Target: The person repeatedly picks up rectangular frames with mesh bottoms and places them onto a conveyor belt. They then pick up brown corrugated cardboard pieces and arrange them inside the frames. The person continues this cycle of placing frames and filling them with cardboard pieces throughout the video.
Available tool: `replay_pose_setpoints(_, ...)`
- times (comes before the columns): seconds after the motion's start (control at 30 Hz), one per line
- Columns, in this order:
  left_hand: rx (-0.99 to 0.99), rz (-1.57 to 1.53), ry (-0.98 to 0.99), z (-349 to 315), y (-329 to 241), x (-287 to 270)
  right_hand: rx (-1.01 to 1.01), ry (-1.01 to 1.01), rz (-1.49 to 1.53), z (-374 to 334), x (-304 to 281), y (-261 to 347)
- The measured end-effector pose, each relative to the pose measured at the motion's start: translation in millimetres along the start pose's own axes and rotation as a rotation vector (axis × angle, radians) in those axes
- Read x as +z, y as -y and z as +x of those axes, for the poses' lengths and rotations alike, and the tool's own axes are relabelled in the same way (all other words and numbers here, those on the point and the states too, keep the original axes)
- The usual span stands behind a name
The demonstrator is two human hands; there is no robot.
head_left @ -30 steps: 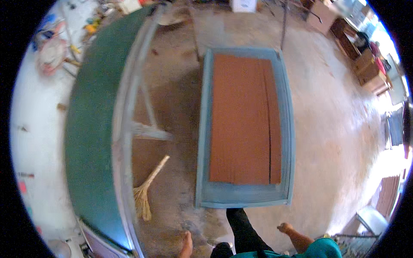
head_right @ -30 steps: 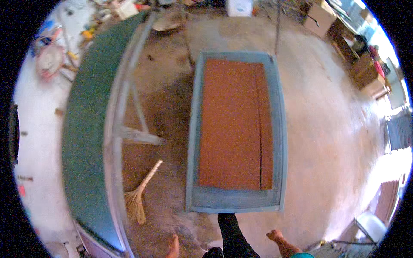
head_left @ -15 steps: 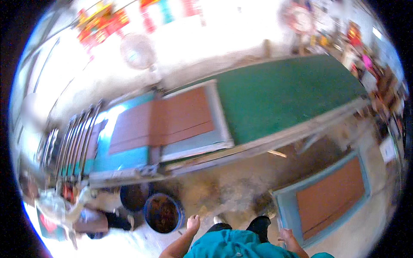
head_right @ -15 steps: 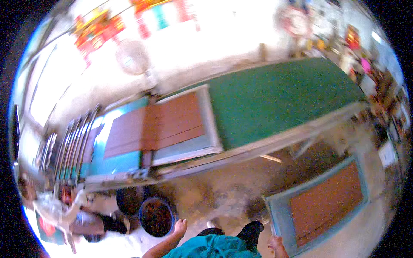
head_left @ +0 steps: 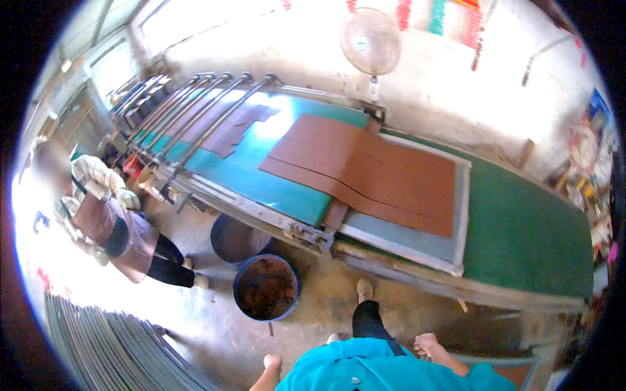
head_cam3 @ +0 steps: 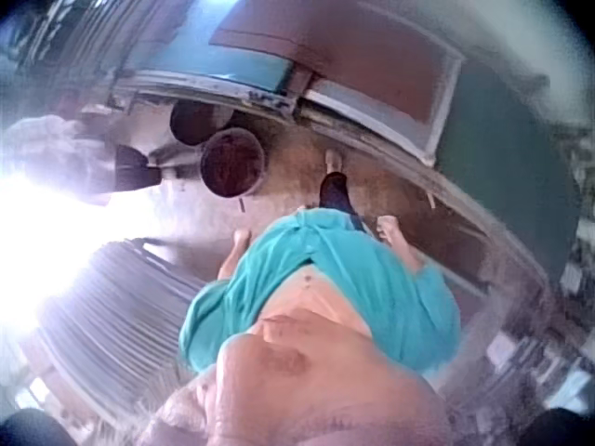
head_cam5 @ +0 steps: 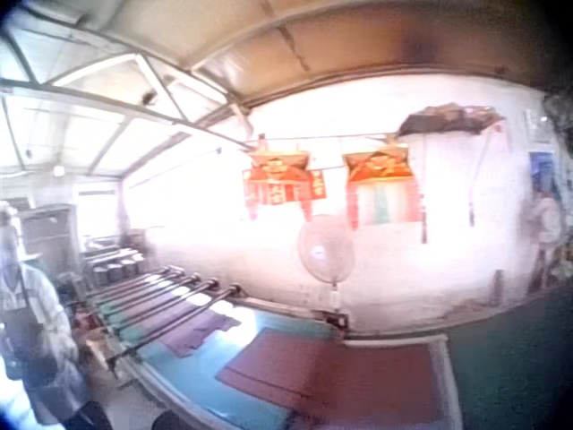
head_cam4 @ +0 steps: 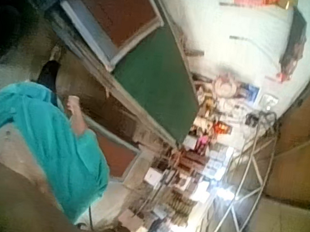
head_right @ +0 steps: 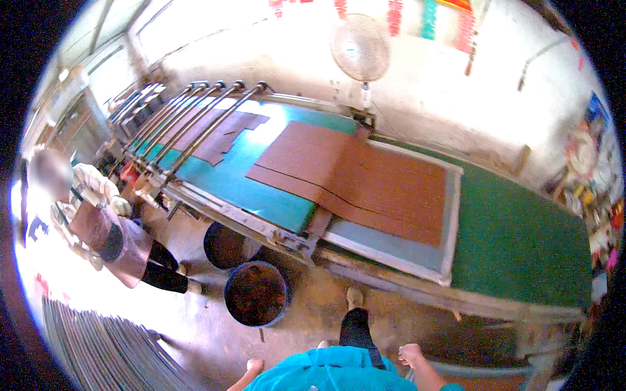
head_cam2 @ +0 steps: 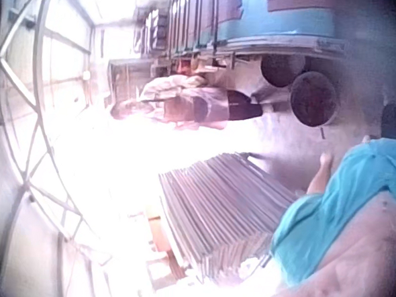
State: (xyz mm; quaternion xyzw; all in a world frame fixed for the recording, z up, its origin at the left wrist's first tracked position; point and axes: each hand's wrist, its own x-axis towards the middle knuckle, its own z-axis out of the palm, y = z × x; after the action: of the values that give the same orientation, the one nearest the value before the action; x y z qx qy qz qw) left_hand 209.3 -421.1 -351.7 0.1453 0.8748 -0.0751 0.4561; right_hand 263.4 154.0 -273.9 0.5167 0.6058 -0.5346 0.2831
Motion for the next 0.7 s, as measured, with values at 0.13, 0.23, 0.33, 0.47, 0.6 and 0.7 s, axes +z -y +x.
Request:
replay_pose_setpoints(0.13, -0.142, -0.165, -0.077, 24.3, -1.1, -26.4, 0.066, 0.245, 0.098, 48.0, 18.0, 122.1)
replay_pose_setpoints(0.23, -0.262, -0.191, -0.036, 23.3, -14.7, -84.3, -0.164, 0.28, -0.09, 64.4, 27.8, 213.3)
replay_pose_setpoints(0.33, -0.616, -1.258, -0.367, 19.4, -39.6, -173.9, -0.215, 0.251, -0.113, 65.7, 44.7, 291.6)
replay_pose_setpoints(0.47, -0.705, -1.741, -0.75, 15.1, -67.0, -262.2, -0.28, 0.272, -0.3, 65.1, 65.3, 355.6)
replay_pose_setpoints(0.6, -0.711, -1.792, -0.786, 11.0, -68.9, -247.0, -0.308, 0.257, -0.442, 68.2, 95.2, 382.5)
replay_pose_setpoints(0.7, -0.831, -1.822, -0.627, 3.6, -63.4, -184.5, -0.263, 0.289, -0.471, 66.5, 124.5, 384.6)
